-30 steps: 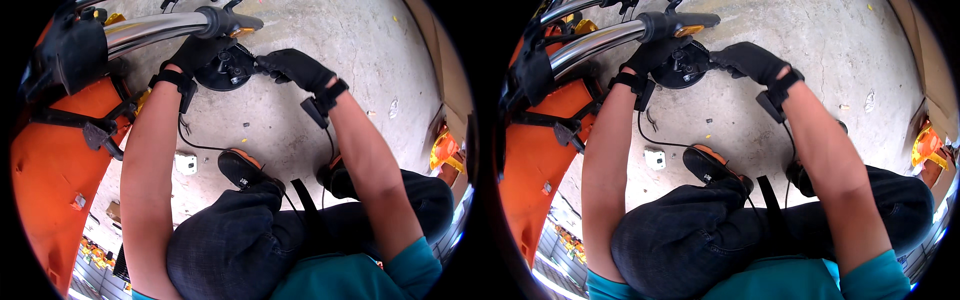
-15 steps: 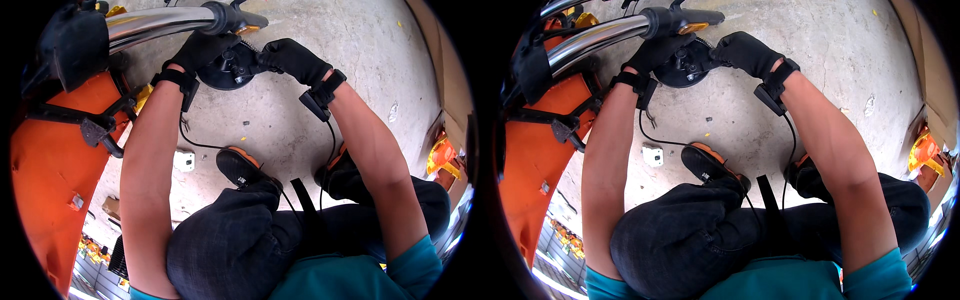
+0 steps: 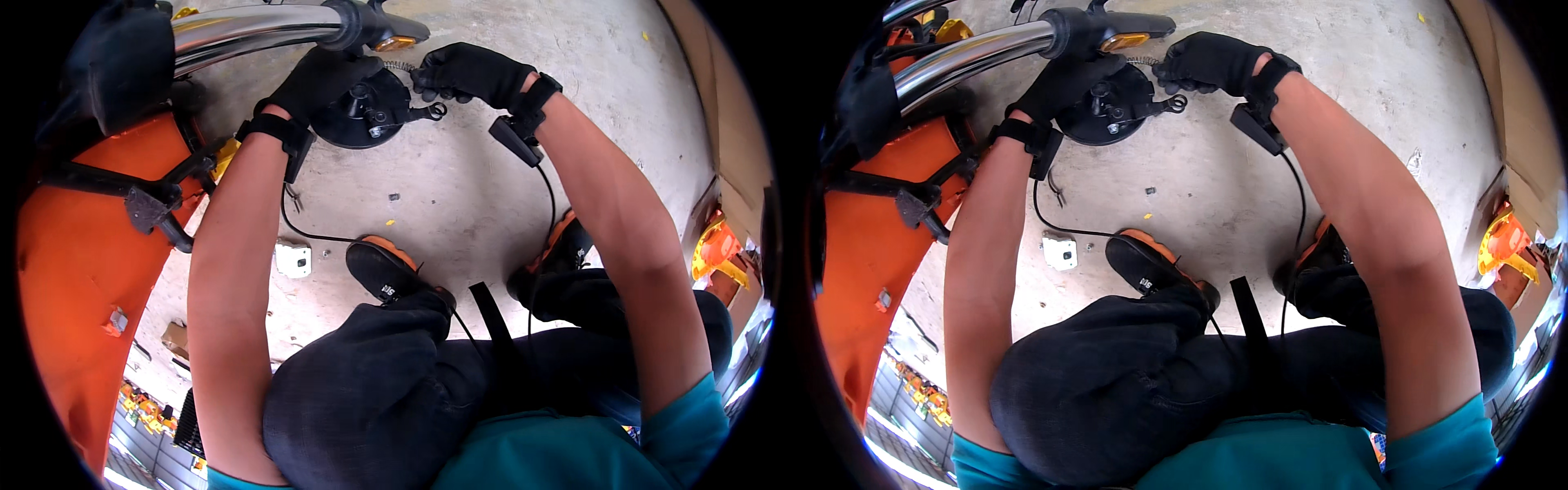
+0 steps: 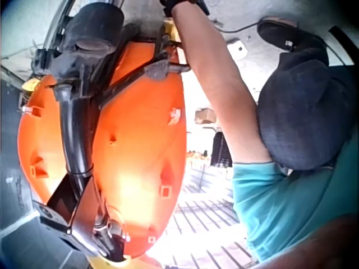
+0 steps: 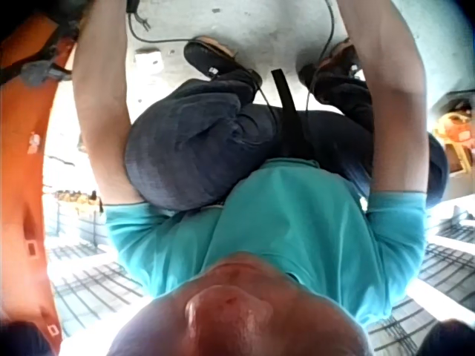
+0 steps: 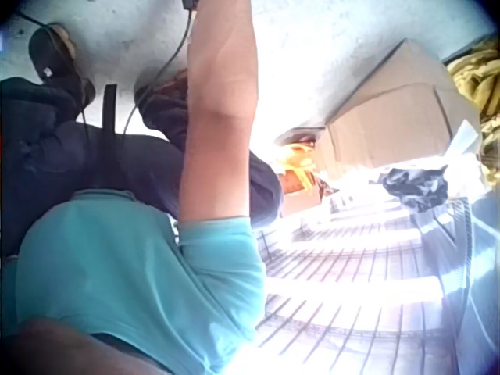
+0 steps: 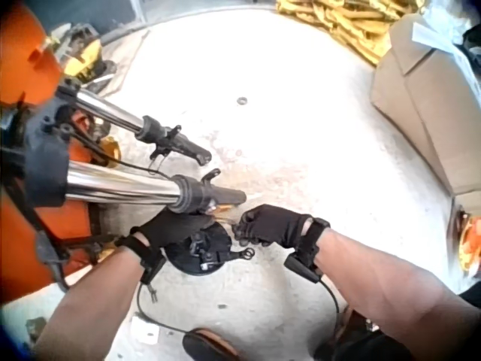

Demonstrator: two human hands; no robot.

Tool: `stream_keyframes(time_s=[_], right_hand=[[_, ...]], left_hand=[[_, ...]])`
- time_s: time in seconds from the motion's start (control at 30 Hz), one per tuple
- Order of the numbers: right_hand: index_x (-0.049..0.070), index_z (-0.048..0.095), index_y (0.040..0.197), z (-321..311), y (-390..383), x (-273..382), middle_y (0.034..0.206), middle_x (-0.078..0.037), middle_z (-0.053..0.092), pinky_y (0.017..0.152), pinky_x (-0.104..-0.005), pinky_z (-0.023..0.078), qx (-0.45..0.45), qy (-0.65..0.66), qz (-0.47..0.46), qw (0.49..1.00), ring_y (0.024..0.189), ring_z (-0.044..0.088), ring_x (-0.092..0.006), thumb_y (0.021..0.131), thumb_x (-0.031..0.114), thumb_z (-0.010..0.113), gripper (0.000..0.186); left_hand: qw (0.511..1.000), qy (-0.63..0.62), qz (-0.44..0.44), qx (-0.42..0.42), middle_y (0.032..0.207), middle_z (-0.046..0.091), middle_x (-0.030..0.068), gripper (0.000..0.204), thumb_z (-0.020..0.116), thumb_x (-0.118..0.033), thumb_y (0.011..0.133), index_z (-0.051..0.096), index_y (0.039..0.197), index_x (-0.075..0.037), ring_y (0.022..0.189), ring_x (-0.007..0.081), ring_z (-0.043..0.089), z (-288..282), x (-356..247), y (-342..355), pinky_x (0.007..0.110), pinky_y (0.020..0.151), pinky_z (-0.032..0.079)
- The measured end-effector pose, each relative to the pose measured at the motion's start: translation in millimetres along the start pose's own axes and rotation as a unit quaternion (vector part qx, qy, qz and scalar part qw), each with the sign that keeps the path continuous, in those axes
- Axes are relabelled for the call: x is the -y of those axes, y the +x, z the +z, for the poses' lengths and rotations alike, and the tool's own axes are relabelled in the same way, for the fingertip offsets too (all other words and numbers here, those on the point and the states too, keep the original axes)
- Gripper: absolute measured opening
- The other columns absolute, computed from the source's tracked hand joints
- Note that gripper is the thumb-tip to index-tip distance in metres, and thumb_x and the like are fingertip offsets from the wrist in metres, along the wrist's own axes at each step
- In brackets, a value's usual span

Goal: The person sits on the floor and works on a motorcycle fork assembly. They handle a black plastic housing and a wire, attempting to route the wire through the component and position it on the fork leg.

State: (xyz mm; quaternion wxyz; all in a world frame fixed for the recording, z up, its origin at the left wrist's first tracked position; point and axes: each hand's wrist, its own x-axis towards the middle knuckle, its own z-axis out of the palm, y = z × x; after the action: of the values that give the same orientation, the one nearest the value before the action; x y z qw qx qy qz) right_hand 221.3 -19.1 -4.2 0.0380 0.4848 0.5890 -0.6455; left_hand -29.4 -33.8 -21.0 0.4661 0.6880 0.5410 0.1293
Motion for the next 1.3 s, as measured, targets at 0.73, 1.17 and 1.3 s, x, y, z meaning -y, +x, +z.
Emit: stream_keyframes(time_s=[0.73,1.17,1.3], right_hand=[[0.006,0.069,0.089,19.9,7.7,-15.3,0.070,0.001,0.062,0.053,-0.0215,0.044,-0.044,0.131,-0.030,0.990,0.056,0.052,-0.0070,0.090,0.016,0.066,0.010],[0.006,0.067,0.076,26.3,8.1,-27.3,0.057,-0.002,0.054,0.048,-0.0264,0.039,-0.007,0.118,-0.068,0.991,0.049,0.046,-0.0106,0.092,0.027,0.056,0.028],[0.008,0.068,0.094,33.0,8.7,-16.9,0.069,0.003,0.060,0.049,-0.0211,0.038,-0.019,0.111,-0.054,0.992,0.054,0.047,-0.0049,0.093,0.022,0.061,0.016]], left_hand=[[0.999,-0.021,0.021,-0.040,0.087,0.064,0.0085,0.033,0.069,-0.030,0.084,0.060,0.100,-0.003,0.080,0.0211,0.061,6.1,5.9,-3.1,0.035,0.075,0.048],[0.998,-0.033,0.008,0.044,0.085,0.060,0.0034,0.026,0.069,-0.027,0.088,0.059,0.096,-0.004,0.080,0.0145,0.056,-4.7,8.7,-2.1,0.031,0.074,0.046],[0.999,0.040,-0.031,0.008,0.092,0.063,0.0068,0.031,0.069,-0.025,0.087,0.059,0.105,-0.003,0.086,0.0178,0.059,0.8,8.0,-6.9,0.032,0.079,0.047]])
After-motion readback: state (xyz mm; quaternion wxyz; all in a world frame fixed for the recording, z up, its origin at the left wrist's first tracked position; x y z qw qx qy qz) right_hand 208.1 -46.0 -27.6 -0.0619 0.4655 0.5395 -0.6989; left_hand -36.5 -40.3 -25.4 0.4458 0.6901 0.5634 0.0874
